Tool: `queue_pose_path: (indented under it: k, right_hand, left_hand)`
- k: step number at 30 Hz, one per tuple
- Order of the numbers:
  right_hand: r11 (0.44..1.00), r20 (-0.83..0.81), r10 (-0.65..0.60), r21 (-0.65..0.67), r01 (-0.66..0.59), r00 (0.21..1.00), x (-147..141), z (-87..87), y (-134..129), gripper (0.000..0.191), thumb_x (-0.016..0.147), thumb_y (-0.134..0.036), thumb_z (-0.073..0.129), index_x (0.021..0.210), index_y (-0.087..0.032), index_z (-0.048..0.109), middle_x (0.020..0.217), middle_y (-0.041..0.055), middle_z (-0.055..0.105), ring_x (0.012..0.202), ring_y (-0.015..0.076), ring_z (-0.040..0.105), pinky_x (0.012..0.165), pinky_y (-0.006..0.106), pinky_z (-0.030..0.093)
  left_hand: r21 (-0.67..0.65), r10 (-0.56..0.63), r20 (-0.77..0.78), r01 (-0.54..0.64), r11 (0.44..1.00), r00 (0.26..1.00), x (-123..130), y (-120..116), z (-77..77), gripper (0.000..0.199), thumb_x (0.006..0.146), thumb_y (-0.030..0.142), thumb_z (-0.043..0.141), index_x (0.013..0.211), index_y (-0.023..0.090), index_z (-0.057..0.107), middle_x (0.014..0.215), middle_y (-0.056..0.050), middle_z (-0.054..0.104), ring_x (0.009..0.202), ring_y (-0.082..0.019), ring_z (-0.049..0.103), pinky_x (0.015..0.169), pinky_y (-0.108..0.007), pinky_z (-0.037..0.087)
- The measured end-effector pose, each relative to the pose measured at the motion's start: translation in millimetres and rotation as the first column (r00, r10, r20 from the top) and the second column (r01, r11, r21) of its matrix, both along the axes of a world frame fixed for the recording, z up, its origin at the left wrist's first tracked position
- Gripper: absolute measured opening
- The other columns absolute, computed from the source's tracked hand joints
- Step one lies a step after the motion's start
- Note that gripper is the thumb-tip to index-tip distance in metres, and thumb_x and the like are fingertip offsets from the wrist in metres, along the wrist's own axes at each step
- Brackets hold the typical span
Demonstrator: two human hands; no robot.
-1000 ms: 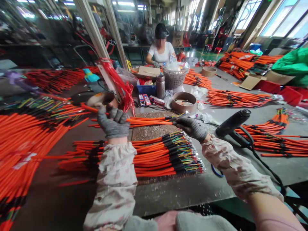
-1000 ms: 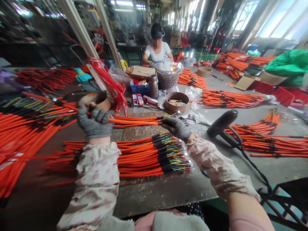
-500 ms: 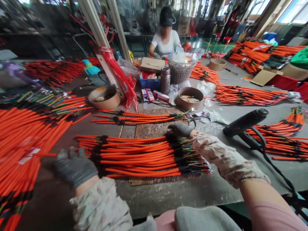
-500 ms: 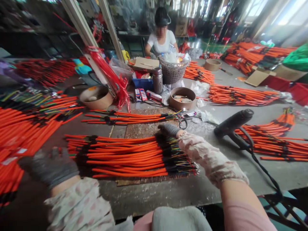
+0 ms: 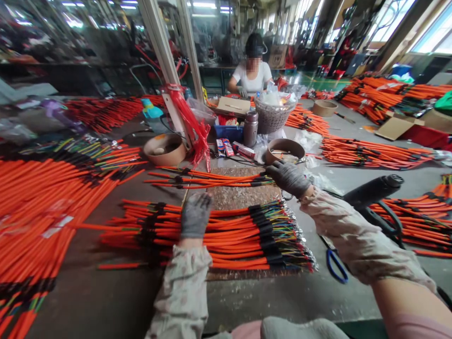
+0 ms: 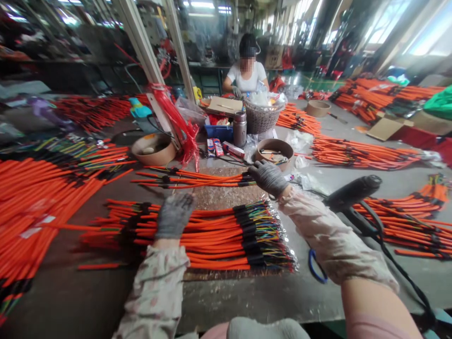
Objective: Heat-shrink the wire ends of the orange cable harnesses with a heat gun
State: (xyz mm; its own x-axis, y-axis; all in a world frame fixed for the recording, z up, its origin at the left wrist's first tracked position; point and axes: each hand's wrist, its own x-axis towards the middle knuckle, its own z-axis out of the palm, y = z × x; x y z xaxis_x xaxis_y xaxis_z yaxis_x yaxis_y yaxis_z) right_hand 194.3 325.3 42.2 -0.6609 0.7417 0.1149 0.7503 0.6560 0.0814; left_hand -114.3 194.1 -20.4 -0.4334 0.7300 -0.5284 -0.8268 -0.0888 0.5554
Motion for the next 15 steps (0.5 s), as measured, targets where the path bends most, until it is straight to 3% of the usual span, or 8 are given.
queue_pose_path:
  k: [1, 3, 5, 7, 9, 11, 13, 15]
  right_hand:
    - [0.998, -0.092, 0.057, 0.006, -0.057, 0.994, 4, 7.4, -10, 0.035, 0.109, -0.026, 0.046, 0.126, -0.016, 0.074, 0.116, 0.0175, 0.073, 0.106, 0.0294, 0.066, 0.088, 0.039, 0.049]
    - [0.988, -0.289, 0.147, 0.001, -0.153, 0.946, 12, 14.8, -28, 0.033, 0.108, -0.031, 0.05, 0.122, -0.017, 0.076, 0.108, 0.0144, 0.076, 0.096, 0.0252, 0.069, 0.082, 0.035, 0.051]
    - [0.971, -0.454, 0.185, -0.052, -0.233, 0.871, 19, 12.2, -43, 0.031, 0.106, -0.031, 0.053, 0.119, -0.017, 0.077, 0.104, 0.0126, 0.078, 0.093, 0.0237, 0.071, 0.082, 0.034, 0.054]
    - [0.936, -0.569, 0.178, -0.153, -0.316, 0.803, 23, 3.0, -52, 0.029, 0.104, -0.03, 0.055, 0.117, -0.017, 0.078, 0.104, 0.0119, 0.079, 0.095, 0.0242, 0.072, 0.084, 0.036, 0.057]
    - [0.887, -0.595, 0.141, -0.279, -0.367, 0.791, 24, -8.6, -56, 0.028, 0.104, -0.031, 0.058, 0.115, -0.017, 0.079, 0.102, 0.0099, 0.08, 0.092, 0.0231, 0.073, 0.082, 0.035, 0.059]
    - [0.863, -0.539, 0.099, -0.372, -0.342, 0.836, 20, -20.0, -57, 0.026, 0.104, -0.031, 0.059, 0.112, -0.016, 0.079, 0.094, 0.0071, 0.079, 0.083, 0.0201, 0.071, 0.075, 0.032, 0.058]
    - [0.869, -0.482, 0.081, -0.394, -0.298, 0.873, 11, -30.6, -55, 0.024, 0.104, -0.027, 0.059, 0.109, -0.015, 0.079, 0.092, 0.0067, 0.078, 0.08, 0.019, 0.07, 0.074, 0.031, 0.056]
    - [0.901, -0.414, 0.078, -0.359, -0.242, 0.907, -4, -41.5, -54, 0.023, 0.104, -0.023, 0.058, 0.111, -0.014, 0.078, 0.099, 0.0099, 0.078, 0.089, 0.0214, 0.071, 0.081, 0.033, 0.055]
  left_hand:
    - [-0.034, -0.065, 0.095, 0.069, 0.997, 0.993, 4, 11, 3.0, 0.014, 0.096, 0.028, 0.05, 0.093, 0.019, 0.06, 0.088, -0.009, 0.067, 0.08, -0.021, 0.069, 0.082, -0.039, 0.061]
    - [0.019, -0.052, 0.181, 0.05, 0.999, 0.982, 3, 30, 12.0, 0.031, 0.104, 0.038, 0.04, 0.09, 0.018, 0.058, 0.076, -0.006, 0.062, 0.066, -0.018, 0.064, 0.066, -0.032, 0.059]
    - [0.191, 0.072, 0.175, -0.105, 0.976, 0.982, -6, 40, 25.9, 0.041, 0.109, 0.037, 0.027, 0.083, 0.019, 0.052, 0.06, 0.003, 0.048, 0.046, -0.009, 0.046, 0.048, -0.019, 0.044]
    - [0.378, 0.135, 0.136, -0.177, 0.909, 0.981, -18, 40, 43.9, 0.046, 0.112, 0.034, 0.019, 0.08, 0.018, 0.048, 0.051, 0.009, 0.032, 0.035, -0.004, 0.024, 0.037, -0.015, 0.023]
    - [0.5, 0.113, 0.057, -0.126, 0.857, 0.992, -27, 33, 62.5, 0.051, 0.114, 0.037, 0.013, 0.083, 0.017, 0.049, 0.048, 0.012, 0.026, 0.034, -0.004, 0.013, 0.035, -0.017, 0.011]
    - [0.553, 0.075, -0.046, -0.037, 0.832, 0.996, -31, 24, 76.9, 0.06, 0.113, 0.045, 0.006, 0.088, 0.016, 0.052, 0.047, 0.012, 0.025, 0.034, -0.004, 0.011, 0.035, -0.019, 0.007]
    - [0.563, 0.062, -0.138, 0.027, 0.826, 0.988, -35, 17, 82.9, 0.065, 0.113, 0.047, 0.0, 0.092, 0.017, 0.054, 0.047, 0.012, 0.025, 0.034, -0.005, 0.01, 0.036, -0.02, 0.005]
    - [0.519, 0.067, -0.207, 0.052, 0.853, 0.976, -40, 15, 78.3, 0.062, 0.113, 0.045, 0.0, 0.095, 0.017, 0.053, 0.049, 0.01, 0.032, 0.036, -0.005, 0.013, 0.037, -0.02, 0.007]
